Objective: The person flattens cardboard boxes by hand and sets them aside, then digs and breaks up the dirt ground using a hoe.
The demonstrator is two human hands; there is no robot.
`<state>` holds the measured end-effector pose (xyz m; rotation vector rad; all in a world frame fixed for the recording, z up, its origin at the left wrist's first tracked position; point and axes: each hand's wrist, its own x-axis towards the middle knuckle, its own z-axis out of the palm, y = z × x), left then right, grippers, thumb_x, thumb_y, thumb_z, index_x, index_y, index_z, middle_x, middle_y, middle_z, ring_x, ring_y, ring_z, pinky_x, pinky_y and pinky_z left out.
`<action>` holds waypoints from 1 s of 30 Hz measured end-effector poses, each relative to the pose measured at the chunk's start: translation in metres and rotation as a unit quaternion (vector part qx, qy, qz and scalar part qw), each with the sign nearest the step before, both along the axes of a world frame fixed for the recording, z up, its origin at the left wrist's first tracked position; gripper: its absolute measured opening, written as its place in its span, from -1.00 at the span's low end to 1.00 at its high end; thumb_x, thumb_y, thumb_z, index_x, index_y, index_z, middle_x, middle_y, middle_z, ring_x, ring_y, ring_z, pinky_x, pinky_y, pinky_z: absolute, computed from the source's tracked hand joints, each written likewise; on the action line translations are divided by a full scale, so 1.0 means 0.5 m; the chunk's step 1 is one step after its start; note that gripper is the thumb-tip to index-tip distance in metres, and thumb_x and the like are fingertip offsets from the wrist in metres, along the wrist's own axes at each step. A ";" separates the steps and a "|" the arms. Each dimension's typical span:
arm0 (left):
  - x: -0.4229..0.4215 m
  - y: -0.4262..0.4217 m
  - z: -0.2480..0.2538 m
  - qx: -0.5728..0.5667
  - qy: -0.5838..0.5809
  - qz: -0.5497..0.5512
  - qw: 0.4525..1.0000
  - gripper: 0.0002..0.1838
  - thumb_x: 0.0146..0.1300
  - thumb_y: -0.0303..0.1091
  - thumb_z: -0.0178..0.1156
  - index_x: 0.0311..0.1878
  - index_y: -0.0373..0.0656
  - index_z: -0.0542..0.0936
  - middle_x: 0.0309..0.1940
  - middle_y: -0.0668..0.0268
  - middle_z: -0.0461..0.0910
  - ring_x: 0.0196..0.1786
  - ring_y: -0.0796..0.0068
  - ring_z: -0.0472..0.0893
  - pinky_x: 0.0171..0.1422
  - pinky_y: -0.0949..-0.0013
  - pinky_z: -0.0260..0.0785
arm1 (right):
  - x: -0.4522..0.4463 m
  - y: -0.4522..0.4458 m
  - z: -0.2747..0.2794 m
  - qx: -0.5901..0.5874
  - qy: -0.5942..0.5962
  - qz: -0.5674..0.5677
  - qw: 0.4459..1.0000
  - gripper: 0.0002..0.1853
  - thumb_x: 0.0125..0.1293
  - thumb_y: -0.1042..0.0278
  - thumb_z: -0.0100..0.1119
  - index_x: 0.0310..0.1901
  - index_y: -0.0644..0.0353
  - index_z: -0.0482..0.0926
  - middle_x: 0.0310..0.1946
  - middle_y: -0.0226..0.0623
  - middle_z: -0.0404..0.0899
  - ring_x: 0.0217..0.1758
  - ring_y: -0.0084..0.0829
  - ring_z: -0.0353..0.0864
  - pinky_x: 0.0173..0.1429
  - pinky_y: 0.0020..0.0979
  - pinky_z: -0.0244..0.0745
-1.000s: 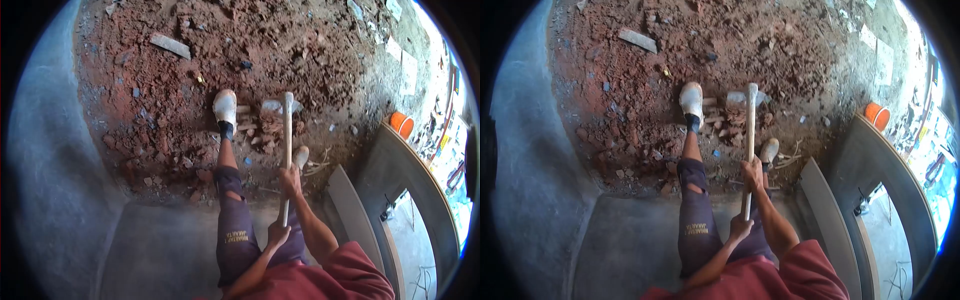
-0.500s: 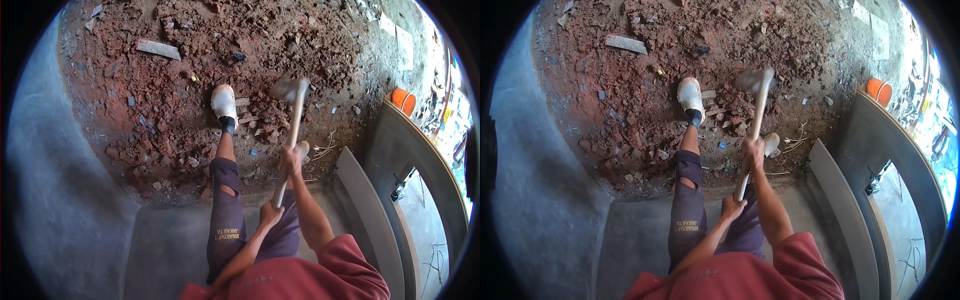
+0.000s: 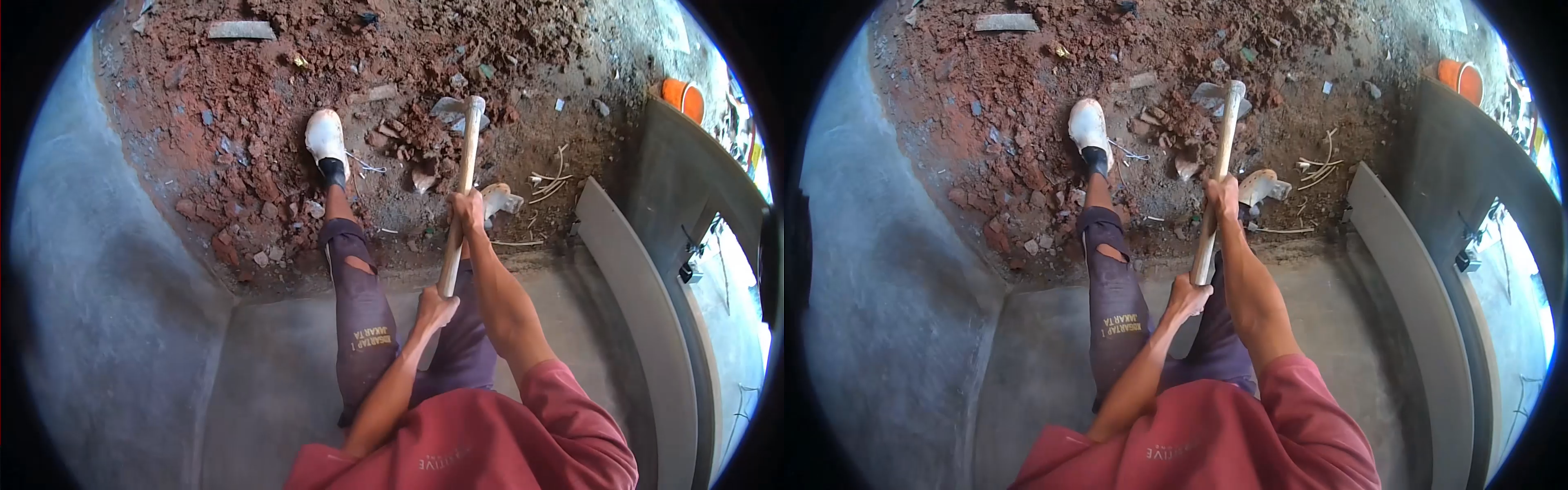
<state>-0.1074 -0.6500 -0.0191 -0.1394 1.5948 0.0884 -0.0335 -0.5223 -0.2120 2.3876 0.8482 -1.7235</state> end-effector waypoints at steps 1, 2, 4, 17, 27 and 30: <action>-0.019 -0.008 -0.001 -0.002 -0.021 0.003 1.000 -0.83 0.00 -0.43 0.21 -0.34 -0.32 0.52 -0.63 0.17 0.53 -0.67 0.34 0.56 -0.67 0.25 0.34 | -0.013 0.000 0.016 0.007 0.000 0.005 1.000 -0.85 0.04 0.43 0.20 -0.45 0.28 0.43 -0.74 -0.30 0.43 -0.77 -0.37 0.47 -0.67 -0.33 0.39; -0.040 -0.021 -0.005 -0.006 -0.044 0.006 0.999 -0.74 -0.01 -0.42 0.21 -0.25 -0.37 0.58 -0.56 0.04 0.60 -0.61 0.25 0.63 -0.61 0.23 0.37 | -0.031 0.003 0.036 0.003 0.000 -0.002 1.000 -0.85 0.04 0.43 0.20 -0.45 0.28 0.43 -0.74 -0.30 0.43 -0.77 -0.37 0.47 -0.67 -0.33 0.39; -0.077 -0.057 -0.030 -0.022 -0.063 -0.044 0.997 -0.72 -0.02 -0.40 0.23 -0.23 -0.35 0.59 -0.51 0.01 0.62 -0.50 0.14 0.66 -0.48 0.20 0.43 | -0.059 0.006 0.060 0.027 0.057 -0.079 0.995 -0.83 0.08 0.43 0.23 -0.41 0.28 0.43 -0.73 -0.32 0.44 -0.77 -0.39 0.45 -0.67 -0.35 0.38; -0.226 -0.176 0.235 -0.049 -0.055 -0.124 0.990 -0.59 -0.01 -0.30 0.34 -0.08 -0.28 0.58 -0.27 -0.09 0.64 -0.13 -0.11 0.64 -0.11 0.07 0.48 | -0.201 -0.212 0.248 -0.117 0.090 -0.178 0.973 -0.78 0.04 0.51 0.17 -0.24 0.24 0.41 -0.61 -0.37 0.40 -0.71 -0.48 0.41 -0.69 -0.40 0.35; -0.083 0.026 -0.030 0.226 -0.033 -0.098 0.969 -0.62 -0.05 -0.32 0.27 -0.12 -0.29 0.58 -0.33 -0.13 0.61 -0.16 -0.10 0.64 -0.09 0.08 0.45 | -0.015 0.136 0.184 0.192 0.057 -0.135 0.970 -0.91 0.13 0.44 0.11 -0.43 0.26 0.45 -0.73 -0.42 0.37 -0.74 -0.57 0.36 -0.65 -0.52 0.35; -0.049 0.054 -0.063 0.219 -0.031 -0.116 0.968 -0.62 -0.06 -0.31 0.28 -0.15 -0.31 0.57 -0.32 -0.13 0.62 -0.14 -0.12 0.64 -0.08 0.05 0.45 | 0.087 0.114 0.079 0.166 0.038 -0.118 0.978 -0.90 0.14 0.44 0.08 -0.49 0.24 0.48 -0.75 -0.39 0.38 -0.76 -0.53 0.37 -0.68 -0.49 0.33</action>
